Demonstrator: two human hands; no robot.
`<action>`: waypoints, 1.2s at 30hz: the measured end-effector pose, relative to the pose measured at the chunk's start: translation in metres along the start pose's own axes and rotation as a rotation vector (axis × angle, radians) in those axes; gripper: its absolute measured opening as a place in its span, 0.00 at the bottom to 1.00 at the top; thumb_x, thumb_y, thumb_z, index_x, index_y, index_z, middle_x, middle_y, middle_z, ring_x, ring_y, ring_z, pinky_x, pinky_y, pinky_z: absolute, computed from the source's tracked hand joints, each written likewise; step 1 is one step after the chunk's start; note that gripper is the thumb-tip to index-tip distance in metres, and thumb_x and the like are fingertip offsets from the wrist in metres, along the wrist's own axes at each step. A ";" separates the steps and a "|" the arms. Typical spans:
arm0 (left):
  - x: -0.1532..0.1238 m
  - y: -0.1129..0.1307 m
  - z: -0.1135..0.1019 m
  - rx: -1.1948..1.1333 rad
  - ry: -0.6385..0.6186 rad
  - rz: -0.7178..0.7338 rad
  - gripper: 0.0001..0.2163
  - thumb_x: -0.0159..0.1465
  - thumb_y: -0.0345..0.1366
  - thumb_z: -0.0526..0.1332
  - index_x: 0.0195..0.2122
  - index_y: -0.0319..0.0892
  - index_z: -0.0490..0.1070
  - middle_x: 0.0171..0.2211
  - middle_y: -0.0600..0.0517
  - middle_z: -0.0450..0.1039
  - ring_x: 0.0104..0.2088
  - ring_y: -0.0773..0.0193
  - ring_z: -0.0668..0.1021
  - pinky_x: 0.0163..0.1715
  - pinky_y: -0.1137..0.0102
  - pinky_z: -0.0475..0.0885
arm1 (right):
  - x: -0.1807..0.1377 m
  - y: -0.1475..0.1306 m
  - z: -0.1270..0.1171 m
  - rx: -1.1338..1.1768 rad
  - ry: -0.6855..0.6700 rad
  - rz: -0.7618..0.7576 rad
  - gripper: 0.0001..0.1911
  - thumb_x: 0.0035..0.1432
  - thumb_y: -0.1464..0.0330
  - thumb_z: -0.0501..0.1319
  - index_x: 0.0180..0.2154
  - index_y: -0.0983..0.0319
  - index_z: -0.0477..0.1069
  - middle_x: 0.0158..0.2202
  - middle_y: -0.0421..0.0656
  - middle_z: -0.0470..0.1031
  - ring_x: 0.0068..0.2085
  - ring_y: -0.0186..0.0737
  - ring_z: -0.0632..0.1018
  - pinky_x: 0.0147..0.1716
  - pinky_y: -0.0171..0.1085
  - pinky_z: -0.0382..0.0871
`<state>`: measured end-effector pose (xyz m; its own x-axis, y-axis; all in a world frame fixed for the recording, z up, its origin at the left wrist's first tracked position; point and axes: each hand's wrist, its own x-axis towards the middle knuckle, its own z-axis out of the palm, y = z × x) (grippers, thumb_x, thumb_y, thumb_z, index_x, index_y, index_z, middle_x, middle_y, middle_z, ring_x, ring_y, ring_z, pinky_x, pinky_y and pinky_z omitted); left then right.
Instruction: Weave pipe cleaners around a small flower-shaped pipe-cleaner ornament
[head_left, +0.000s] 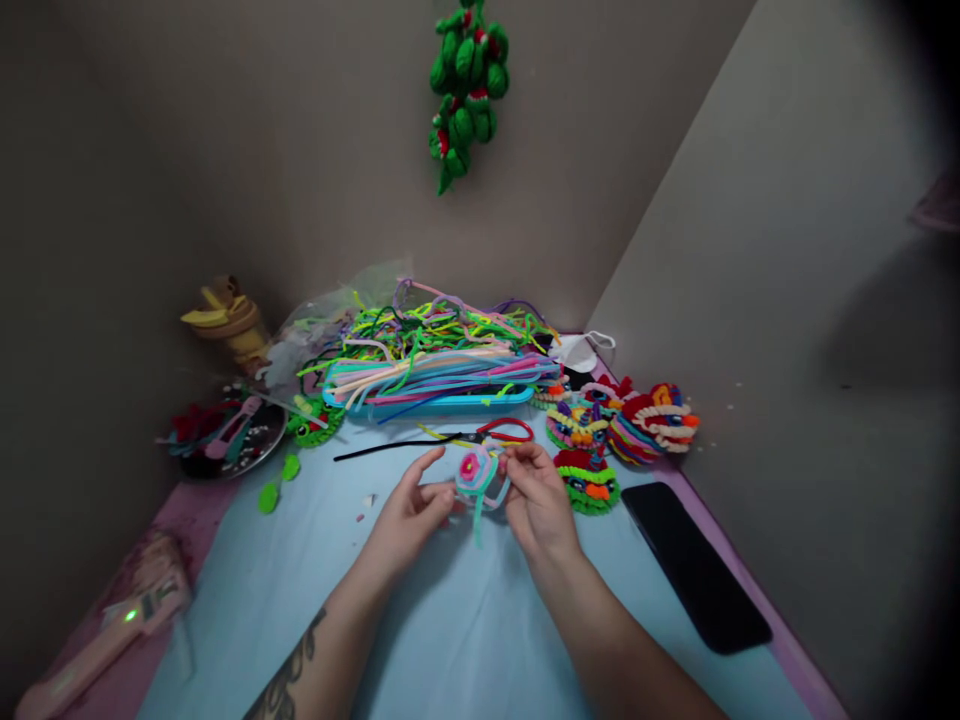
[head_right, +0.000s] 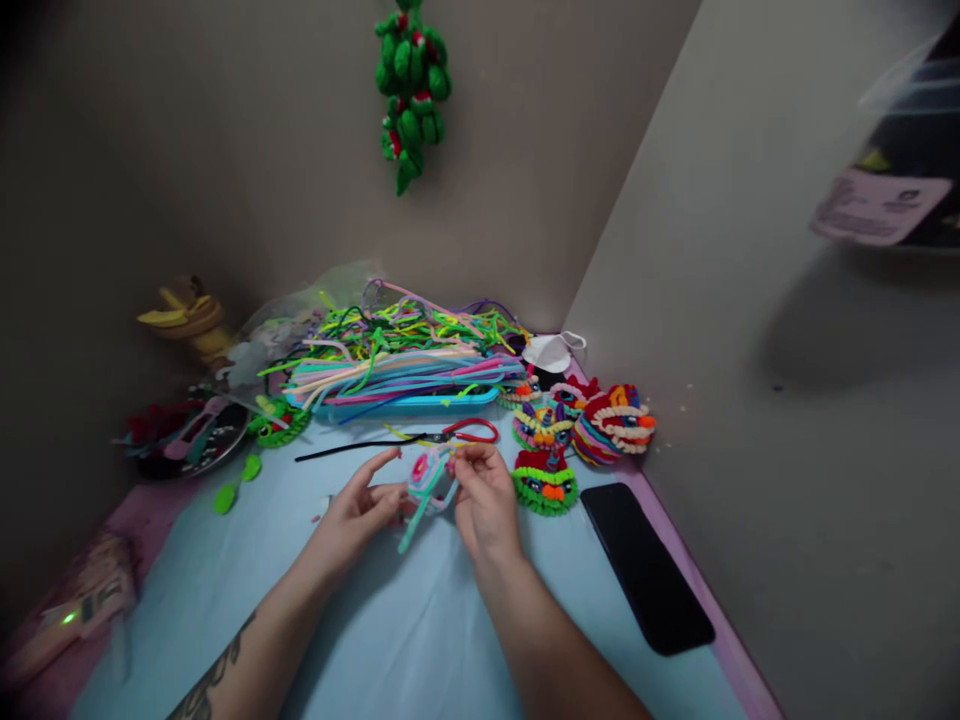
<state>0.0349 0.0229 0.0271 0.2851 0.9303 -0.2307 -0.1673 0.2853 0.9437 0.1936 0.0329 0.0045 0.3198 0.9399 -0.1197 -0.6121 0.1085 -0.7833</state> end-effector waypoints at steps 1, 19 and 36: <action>-0.001 0.000 0.002 -0.043 0.011 0.007 0.33 0.53 0.44 0.67 0.58 0.42 0.56 0.35 0.47 0.75 0.34 0.63 0.76 0.30 0.73 0.65 | -0.001 0.000 0.000 -0.008 -0.017 -0.005 0.13 0.42 0.68 0.69 0.30 0.59 0.67 0.30 0.38 0.73 0.32 0.34 0.75 0.36 0.37 0.70; -0.006 0.007 -0.005 0.197 0.155 0.200 0.13 0.54 0.40 0.65 0.38 0.39 0.76 0.35 0.46 0.77 0.30 0.63 0.76 0.29 0.72 0.68 | -0.022 0.000 0.005 -0.428 -0.222 -0.130 0.12 0.51 0.63 0.65 0.38 0.59 0.71 0.36 0.43 0.75 0.38 0.40 0.76 0.39 0.39 0.69; -0.005 0.008 -0.009 0.143 0.118 0.172 0.08 0.52 0.37 0.67 0.29 0.38 0.72 0.23 0.54 0.71 0.23 0.70 0.71 0.25 0.75 0.65 | -0.014 -0.002 0.000 -0.712 -0.299 -0.300 0.04 0.48 0.69 0.65 0.31 0.57 0.76 0.47 0.46 0.69 0.51 0.46 0.69 0.52 0.45 0.61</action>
<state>0.0234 0.0226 0.0332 0.1505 0.9852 -0.0818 -0.0666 0.0926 0.9935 0.1909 0.0191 0.0078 0.1298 0.9609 0.2447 0.1058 0.2320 -0.9669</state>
